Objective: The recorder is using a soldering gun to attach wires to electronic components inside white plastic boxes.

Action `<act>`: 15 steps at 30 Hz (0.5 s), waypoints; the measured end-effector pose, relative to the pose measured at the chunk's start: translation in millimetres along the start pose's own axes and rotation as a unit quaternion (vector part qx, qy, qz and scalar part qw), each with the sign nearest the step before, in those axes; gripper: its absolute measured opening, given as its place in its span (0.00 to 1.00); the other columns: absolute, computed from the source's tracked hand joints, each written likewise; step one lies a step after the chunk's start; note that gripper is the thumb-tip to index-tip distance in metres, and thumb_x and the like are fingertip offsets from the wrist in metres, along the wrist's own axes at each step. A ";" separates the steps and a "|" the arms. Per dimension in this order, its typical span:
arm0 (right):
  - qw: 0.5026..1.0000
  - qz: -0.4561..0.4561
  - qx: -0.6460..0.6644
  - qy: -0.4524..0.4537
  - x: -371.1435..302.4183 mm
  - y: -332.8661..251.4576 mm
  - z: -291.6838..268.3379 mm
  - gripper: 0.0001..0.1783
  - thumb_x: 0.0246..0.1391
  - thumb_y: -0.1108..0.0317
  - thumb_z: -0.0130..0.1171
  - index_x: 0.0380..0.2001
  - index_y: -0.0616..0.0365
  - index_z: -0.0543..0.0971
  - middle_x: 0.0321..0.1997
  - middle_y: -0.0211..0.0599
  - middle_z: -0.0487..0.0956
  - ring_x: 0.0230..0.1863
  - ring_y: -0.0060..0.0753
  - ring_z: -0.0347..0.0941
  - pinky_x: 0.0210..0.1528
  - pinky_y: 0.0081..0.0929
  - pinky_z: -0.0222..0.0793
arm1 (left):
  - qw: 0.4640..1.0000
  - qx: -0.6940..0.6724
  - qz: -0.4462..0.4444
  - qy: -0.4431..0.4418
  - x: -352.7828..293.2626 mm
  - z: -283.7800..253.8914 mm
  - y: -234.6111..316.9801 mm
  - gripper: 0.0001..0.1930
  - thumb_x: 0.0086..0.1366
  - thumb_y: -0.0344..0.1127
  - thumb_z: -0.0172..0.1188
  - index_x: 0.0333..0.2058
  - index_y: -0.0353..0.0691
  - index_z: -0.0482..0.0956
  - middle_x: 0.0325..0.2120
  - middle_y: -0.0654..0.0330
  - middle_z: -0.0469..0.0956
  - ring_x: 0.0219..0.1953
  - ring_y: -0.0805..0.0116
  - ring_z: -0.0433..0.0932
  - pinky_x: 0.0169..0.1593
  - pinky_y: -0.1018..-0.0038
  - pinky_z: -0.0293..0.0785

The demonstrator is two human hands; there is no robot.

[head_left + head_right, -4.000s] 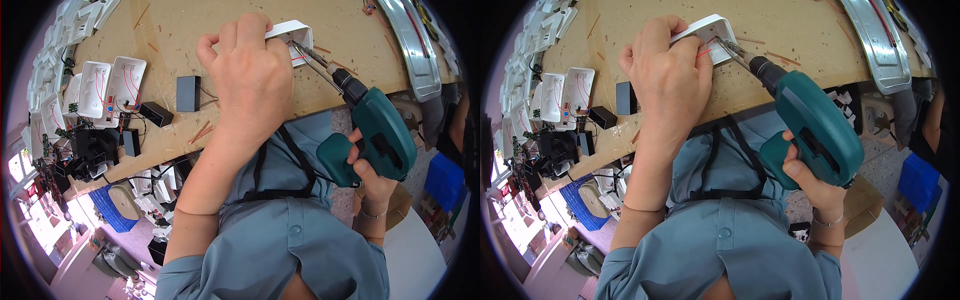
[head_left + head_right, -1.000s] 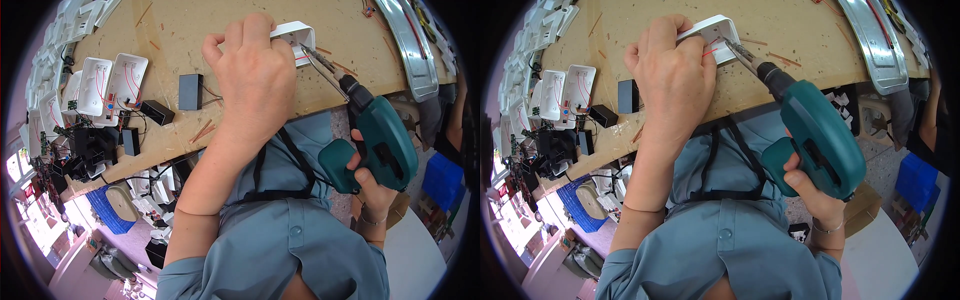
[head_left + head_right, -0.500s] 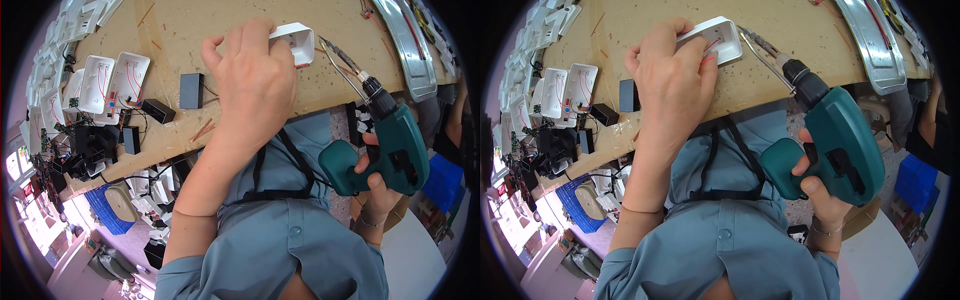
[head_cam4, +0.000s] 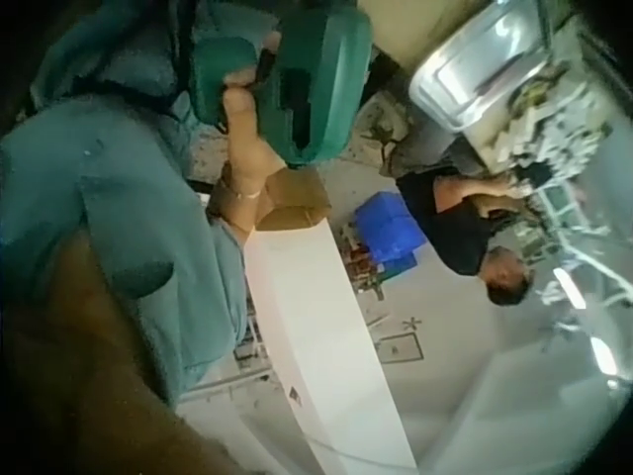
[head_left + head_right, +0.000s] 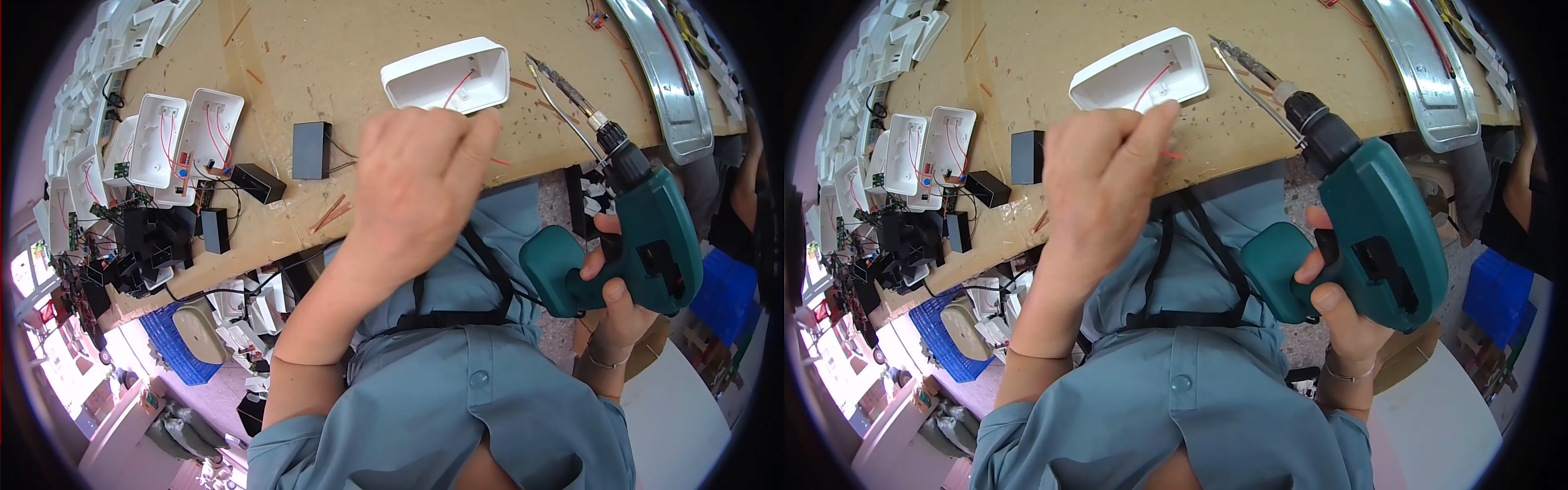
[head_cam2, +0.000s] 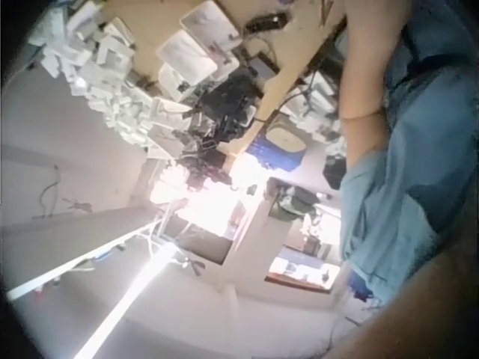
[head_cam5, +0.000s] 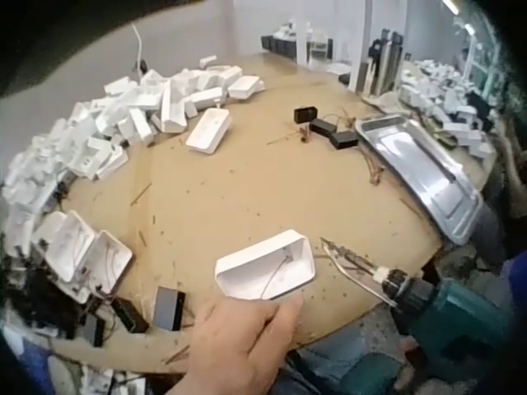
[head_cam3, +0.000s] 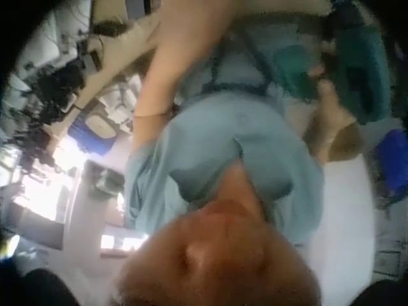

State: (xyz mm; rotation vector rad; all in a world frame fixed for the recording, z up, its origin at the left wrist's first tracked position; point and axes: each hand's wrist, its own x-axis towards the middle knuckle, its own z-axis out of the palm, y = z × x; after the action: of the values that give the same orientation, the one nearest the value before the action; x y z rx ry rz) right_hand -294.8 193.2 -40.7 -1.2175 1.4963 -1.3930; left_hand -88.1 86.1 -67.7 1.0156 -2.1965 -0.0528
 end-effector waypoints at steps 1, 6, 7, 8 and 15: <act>1.000 -0.001 0.001 -0.001 0.3 0.0 0.1 0.37 0.44 0.54 0.63 0.47 0.74 0.65 0.41 0.55 0.73 0.24 0.25 0.72 0.24 0.19 0.68 | 0.999 -0.029 0.023 0.015 -0.2 3.0 3.4 0.19 0.43 0.23 0.62 0.38 0.41 0.78 0.24 0.64 0.73 0.27 0.68 0.71 0.31 0.74 0.63; 1.000 0.002 0.014 -0.003 0.2 -1.0 2.2 0.36 0.44 0.55 0.63 0.47 0.74 0.65 0.41 0.55 0.73 0.25 0.26 0.72 0.25 0.19 0.68 | 0.990 -0.075 0.061 0.102 2.5 20.1 -3.5 0.16 0.44 0.28 0.56 0.36 0.35 0.76 0.24 0.62 0.70 0.25 0.67 0.70 0.28 0.72 0.63; 1.000 0.002 0.014 -0.003 0.3 -1.2 1.8 0.36 0.44 0.55 0.63 0.47 0.74 0.65 0.41 0.55 0.73 0.25 0.26 0.72 0.25 0.19 0.68 | 0.991 -0.078 0.037 0.106 2.5 20.6 -2.8 0.16 0.44 0.28 0.56 0.36 0.35 0.76 0.24 0.62 0.70 0.25 0.67 0.70 0.29 0.72 0.63; 1.000 -0.001 0.011 -0.006 1.0 -1.3 1.3 0.36 0.44 0.55 0.63 0.48 0.74 0.64 0.42 0.55 0.73 0.25 0.26 0.72 0.25 0.19 0.68 | 0.991 -0.080 0.012 0.110 2.5 20.9 -2.5 0.15 0.44 0.28 0.55 0.35 0.36 0.76 0.25 0.62 0.70 0.26 0.67 0.71 0.30 0.73 0.64; 1.000 -0.002 0.010 -0.014 1.2 2.5 -1.3 0.37 0.45 0.55 0.63 0.49 0.74 0.63 0.43 0.57 0.73 0.25 0.26 0.72 0.25 0.20 0.68 | 0.996 -0.024 0.023 0.078 4.7 18.3 -5.6 0.14 0.45 0.27 0.54 0.35 0.35 0.74 0.26 0.61 0.71 0.28 0.66 0.71 0.34 0.73 0.64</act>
State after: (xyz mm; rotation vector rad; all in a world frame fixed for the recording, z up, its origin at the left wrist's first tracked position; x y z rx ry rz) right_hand -296.7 192.4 -42.9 -1.2234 1.4579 -1.3837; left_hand -97.8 74.5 -80.4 0.9122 -2.0663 -0.0053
